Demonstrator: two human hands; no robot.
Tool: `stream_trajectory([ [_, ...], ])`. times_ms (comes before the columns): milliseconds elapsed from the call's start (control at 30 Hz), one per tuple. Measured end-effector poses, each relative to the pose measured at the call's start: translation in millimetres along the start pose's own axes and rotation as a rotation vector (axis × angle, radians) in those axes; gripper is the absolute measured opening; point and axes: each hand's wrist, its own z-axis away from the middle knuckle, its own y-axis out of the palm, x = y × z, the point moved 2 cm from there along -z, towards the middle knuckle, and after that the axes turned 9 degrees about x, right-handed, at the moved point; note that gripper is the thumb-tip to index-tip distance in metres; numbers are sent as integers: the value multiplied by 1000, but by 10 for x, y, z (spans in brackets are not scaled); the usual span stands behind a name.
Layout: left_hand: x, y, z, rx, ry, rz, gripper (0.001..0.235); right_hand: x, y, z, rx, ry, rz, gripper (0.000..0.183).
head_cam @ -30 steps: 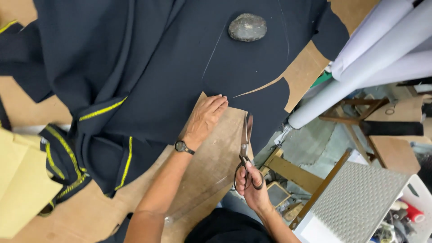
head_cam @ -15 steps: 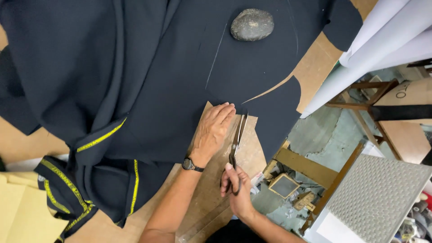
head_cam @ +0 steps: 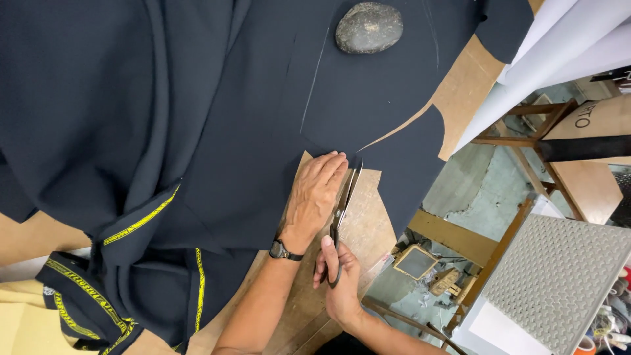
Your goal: A person is measuring, marking with chalk, and cutting out pattern pieces from a large piece of dark fabric on a cutting table.
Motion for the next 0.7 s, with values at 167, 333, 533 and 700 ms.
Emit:
stream_trajectory([
  [167, 8, 8, 14, 20, -12, -4, 32, -14, 6, -8, -20, -12, 17, 47],
  [333, 15, 3, 7, 33, -22, 1, 31, -10, 37, -21, -58, 0, 30, 47],
  [533, 8, 0, 5, 45, -29, 1, 31, 23, 70, -7, -53, -6, 35, 49],
  [700, 12, -5, 3, 49, -24, 25, 30, -5, 82, -23, -82, 19, 25, 49],
])
